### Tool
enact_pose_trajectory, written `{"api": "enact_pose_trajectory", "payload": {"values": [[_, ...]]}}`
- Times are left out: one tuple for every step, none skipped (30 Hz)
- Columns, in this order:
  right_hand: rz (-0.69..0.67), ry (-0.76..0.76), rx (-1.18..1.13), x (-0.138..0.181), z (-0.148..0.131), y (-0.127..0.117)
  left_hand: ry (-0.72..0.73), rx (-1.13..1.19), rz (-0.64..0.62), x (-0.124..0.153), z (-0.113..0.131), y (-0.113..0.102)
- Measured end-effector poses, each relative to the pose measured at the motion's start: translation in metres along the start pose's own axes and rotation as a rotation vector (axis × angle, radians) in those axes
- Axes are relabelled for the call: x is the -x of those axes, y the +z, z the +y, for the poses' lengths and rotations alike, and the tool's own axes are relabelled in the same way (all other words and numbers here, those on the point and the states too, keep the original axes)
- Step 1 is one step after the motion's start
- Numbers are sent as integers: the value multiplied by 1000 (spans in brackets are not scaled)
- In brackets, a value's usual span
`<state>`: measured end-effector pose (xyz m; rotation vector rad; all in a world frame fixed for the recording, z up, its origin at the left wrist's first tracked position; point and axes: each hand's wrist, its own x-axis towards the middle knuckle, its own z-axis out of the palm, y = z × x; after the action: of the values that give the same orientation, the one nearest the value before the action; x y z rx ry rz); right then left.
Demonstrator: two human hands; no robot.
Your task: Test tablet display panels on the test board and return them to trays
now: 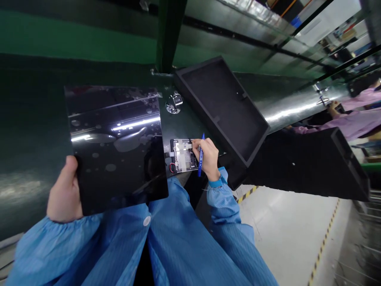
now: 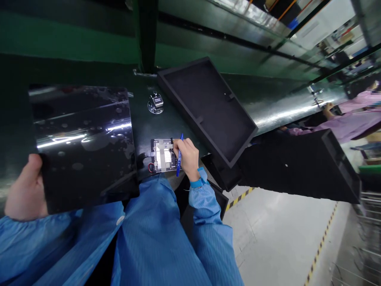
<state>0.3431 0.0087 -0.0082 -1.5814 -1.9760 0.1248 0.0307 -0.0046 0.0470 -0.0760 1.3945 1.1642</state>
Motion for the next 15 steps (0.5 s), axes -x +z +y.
{"api": "enact_pose_trajectory", "payload": {"values": [[12, 5, 2, 0, 0, 0, -33, 23, 8, -1, 1, 1], [24, 8, 4, 1, 0, 1, -60, 36, 8, -2, 1, 2], [34, 11, 6, 1, 0, 2, -69, 38, 10, -3, 3, 3], [42, 12, 8, 2, 0, 3, -74, 35, 16, -4, 4, 5], [48, 11, 8, 2, 0, 4, -71, 35, 25, -5, 5, 6], [54, 10, 9, 2, 0, 4, -66, 40, 41, -6, 5, 7], [62, 10, 10, 2, 0, 4, -64, 50, 46, -7, 6, 7], [70, 12, 12, 2, 0, 4, -69, 56, 43, -9, 6, 6], [77, 16, 14, 1, 0, 4, -75, 53, 33, -11, 5, 4], [83, 22, 17, 1, -1, 4, -77, 42, 7, -13, 4, 2], [86, 29, 19, 1, -1, 4, -76, 26, -22, -14, 3, -1], [86, 35, 20, 1, -2, 3, -75, 9, -50, -15, 2, -3], [83, 39, 18, 1, -3, 3, -60, -4, -77, -16, 1, -4], [77, 42, 13, 1, -4, 3, -28, -11, -83, -16, 0, -5], [68, 42, 6, 1, -5, 3, 4, -8, -66, -15, -1, -6]]}}
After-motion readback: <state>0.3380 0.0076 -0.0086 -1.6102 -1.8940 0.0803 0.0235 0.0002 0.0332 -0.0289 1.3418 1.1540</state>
